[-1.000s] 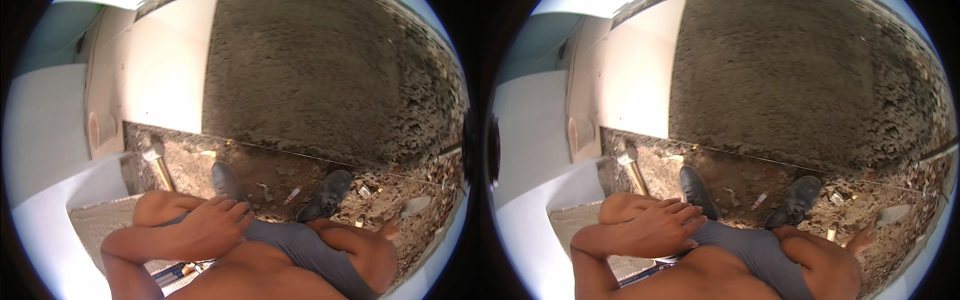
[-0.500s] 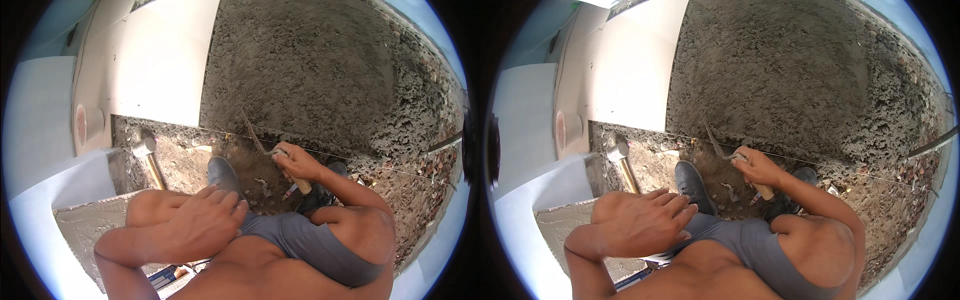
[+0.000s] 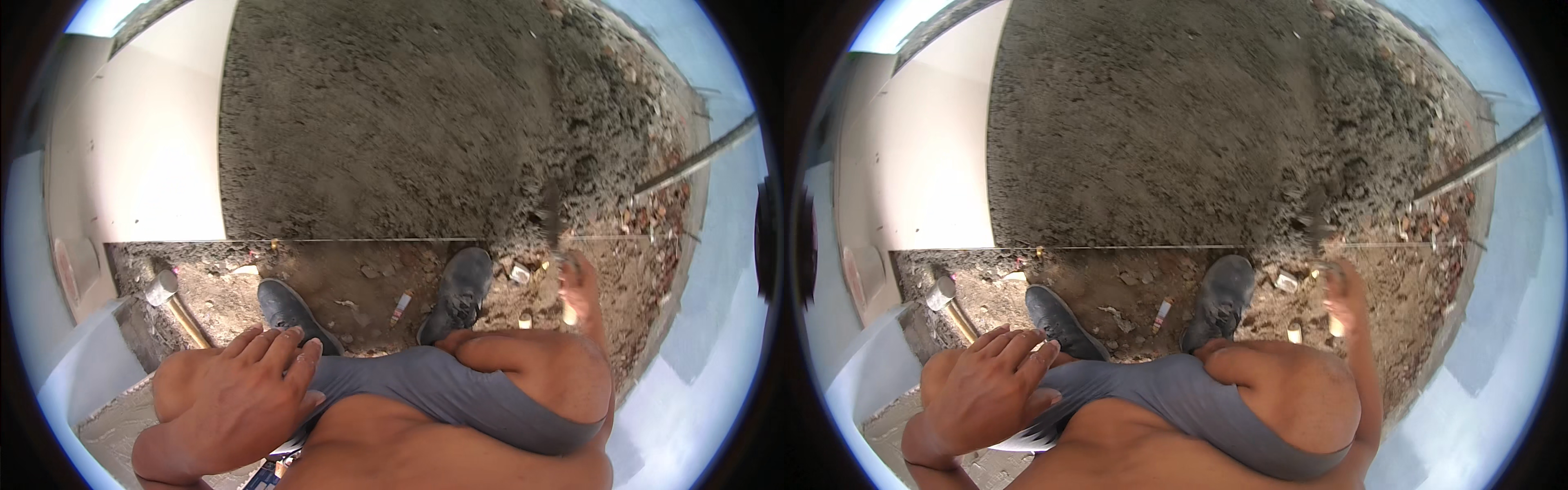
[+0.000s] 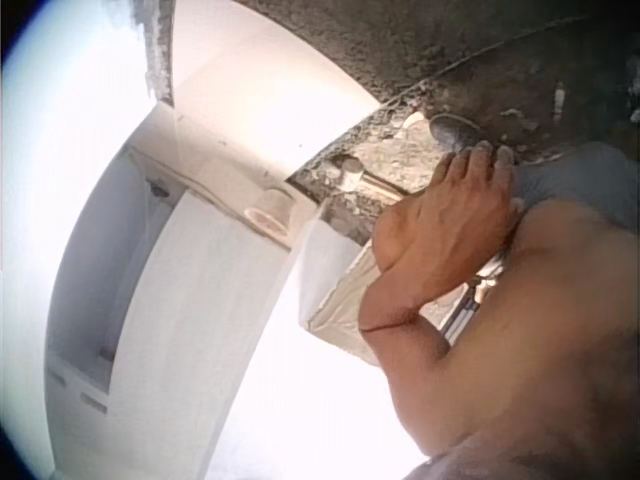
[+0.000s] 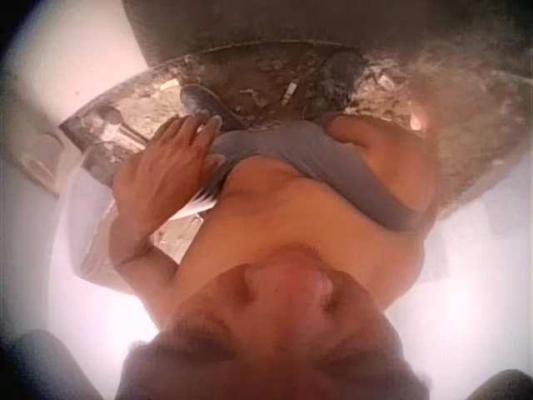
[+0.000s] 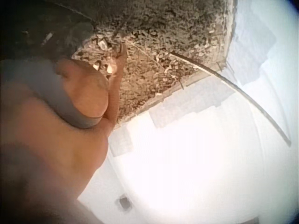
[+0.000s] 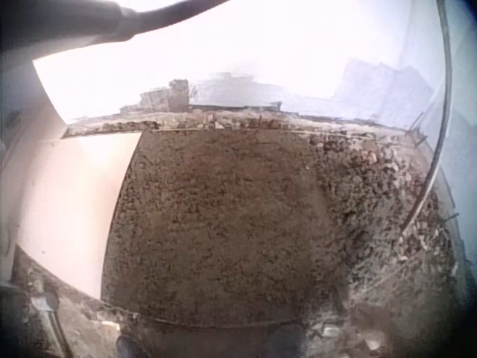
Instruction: The person spreads wet cement on the floor using a trowel and a straightedge, then places a large tile onto the prepared area. They use a rubber mallet to tap the tile into place and adjust its alignment.
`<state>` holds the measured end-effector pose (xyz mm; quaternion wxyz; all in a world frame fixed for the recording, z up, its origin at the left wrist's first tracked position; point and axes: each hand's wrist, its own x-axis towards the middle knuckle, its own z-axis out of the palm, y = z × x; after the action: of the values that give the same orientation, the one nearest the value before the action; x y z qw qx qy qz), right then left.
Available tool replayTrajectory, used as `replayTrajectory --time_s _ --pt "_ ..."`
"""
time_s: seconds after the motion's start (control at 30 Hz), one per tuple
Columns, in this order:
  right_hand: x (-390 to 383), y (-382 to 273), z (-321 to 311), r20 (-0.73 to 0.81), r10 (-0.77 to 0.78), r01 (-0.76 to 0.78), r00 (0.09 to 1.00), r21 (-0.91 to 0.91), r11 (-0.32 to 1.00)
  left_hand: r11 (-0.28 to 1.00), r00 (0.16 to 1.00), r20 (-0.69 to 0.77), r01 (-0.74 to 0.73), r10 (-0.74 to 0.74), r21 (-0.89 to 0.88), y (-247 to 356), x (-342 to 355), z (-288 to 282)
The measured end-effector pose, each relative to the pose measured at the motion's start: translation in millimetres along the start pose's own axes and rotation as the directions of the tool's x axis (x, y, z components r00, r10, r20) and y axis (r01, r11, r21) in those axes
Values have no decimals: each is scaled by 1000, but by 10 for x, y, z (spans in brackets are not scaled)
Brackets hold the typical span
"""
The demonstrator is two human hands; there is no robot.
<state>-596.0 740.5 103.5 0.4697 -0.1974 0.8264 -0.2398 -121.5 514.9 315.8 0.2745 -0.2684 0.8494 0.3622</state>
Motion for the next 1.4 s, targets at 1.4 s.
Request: replayTrajectory --time_s 1.4 --pt "648 -4531 4550 540 -135 403 831 -417 815 952 709 -699 -147 -87 -268 -840 -1021 897"
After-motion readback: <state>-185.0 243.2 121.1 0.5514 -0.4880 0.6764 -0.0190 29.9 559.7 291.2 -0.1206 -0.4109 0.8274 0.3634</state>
